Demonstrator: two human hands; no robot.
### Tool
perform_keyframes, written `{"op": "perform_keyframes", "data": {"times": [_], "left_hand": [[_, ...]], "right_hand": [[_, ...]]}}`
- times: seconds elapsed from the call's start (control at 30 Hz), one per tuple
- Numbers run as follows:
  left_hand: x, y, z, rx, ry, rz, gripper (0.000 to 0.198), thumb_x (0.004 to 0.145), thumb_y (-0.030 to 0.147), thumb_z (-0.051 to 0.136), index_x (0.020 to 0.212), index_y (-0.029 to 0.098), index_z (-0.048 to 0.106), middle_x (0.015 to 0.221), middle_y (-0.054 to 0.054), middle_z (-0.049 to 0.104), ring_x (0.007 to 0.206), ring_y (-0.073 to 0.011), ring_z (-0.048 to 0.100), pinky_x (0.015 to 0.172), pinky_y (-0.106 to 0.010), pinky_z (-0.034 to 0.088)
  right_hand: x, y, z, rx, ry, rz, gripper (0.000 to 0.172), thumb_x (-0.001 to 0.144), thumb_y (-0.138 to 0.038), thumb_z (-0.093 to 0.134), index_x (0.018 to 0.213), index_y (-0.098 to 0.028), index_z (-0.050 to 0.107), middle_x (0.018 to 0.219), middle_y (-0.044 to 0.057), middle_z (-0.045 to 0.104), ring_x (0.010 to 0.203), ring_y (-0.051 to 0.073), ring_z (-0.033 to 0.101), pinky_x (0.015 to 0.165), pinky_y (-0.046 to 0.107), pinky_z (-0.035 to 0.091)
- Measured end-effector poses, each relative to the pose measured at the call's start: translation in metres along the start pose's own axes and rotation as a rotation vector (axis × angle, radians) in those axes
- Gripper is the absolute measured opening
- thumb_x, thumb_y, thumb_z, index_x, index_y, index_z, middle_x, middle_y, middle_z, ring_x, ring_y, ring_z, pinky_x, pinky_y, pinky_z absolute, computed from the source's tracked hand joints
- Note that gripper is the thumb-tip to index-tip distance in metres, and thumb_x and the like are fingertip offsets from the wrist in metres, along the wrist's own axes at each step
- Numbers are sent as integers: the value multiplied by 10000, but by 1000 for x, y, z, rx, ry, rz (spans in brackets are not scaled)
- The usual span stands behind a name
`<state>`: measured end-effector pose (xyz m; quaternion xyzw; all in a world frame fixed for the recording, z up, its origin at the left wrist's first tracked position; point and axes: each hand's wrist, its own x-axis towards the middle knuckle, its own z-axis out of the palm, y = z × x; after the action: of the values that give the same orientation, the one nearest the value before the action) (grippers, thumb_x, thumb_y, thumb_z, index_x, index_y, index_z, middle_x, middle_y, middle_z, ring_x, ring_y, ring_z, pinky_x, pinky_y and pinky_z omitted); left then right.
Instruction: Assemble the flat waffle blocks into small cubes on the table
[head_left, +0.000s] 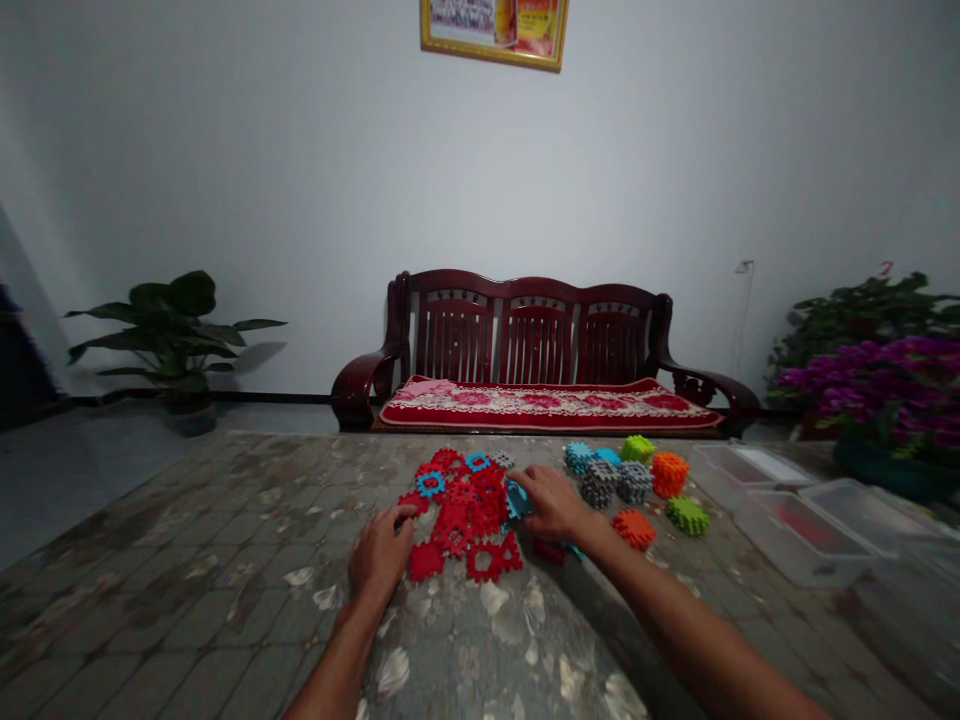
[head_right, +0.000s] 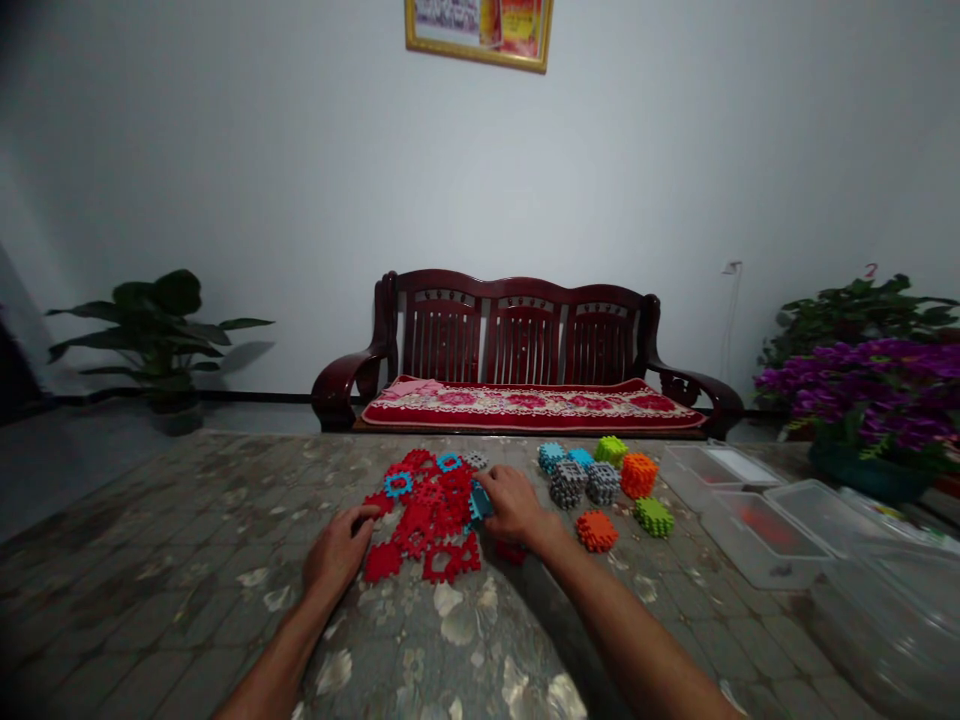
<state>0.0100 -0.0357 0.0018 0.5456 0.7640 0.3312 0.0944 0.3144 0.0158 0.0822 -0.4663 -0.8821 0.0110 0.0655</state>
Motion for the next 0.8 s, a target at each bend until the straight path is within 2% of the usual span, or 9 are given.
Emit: {"op": "perform_keyframes", "data": {"times": [0.1,0.27,0.33,0.43,0.57,0.8], "left_hand": [[-1,1,-1,-8,5,2,274,933,250,561,1062,302,797,1158,-13,799,1057,-203,724,878,-279,538],[-1,2,-2,-25,-16,5,287,933,236,554,1077,288,797,1177,-31,793,1077,-215,726,911,-302,543],[-1,3,-3,-23,-20,9,297,934,225,549,1089,286,794,1192,-33,790,1089,-218,725,928,-310,540],[-1,4,-4,-18,-21,6,296,937,216,548,1086,285,795,1210,-33,787,1109,-220,721,945,-311,534],[-1,4,-3,-8,-22,2,288,942,219,550,1072,296,795,1198,-20,789,1105,-209,719,932,-292,530],[-1,0,0,0,-10,32,291,939,227,546,1073,303,793,1182,-18,790,1084,-204,716,923,-284,528]], "right_hand": [[1,-6,-7,29,4,-7,739,793,-296,706,1515,-218,574,1319,155,697,1223,330,619,1049,402,453],[10,-2,-5,247,-42,91,526,819,-329,672,1335,-242,722,1262,86,768,1130,298,699,996,372,510],[15,6,2,385,-51,117,457,835,-265,620,1271,-234,754,1229,62,787,1097,275,723,976,358,532],[18,20,16,504,-7,192,510,801,-112,536,1251,-196,761,1213,71,797,1104,240,738,984,334,546],[11,36,31,495,93,312,567,789,-62,525,1303,-181,731,1244,98,786,1170,232,725,1030,339,537],[-2,39,41,294,62,339,546,875,-212,593,1416,-185,668,1426,120,699,1331,270,635,1147,388,455]]}}
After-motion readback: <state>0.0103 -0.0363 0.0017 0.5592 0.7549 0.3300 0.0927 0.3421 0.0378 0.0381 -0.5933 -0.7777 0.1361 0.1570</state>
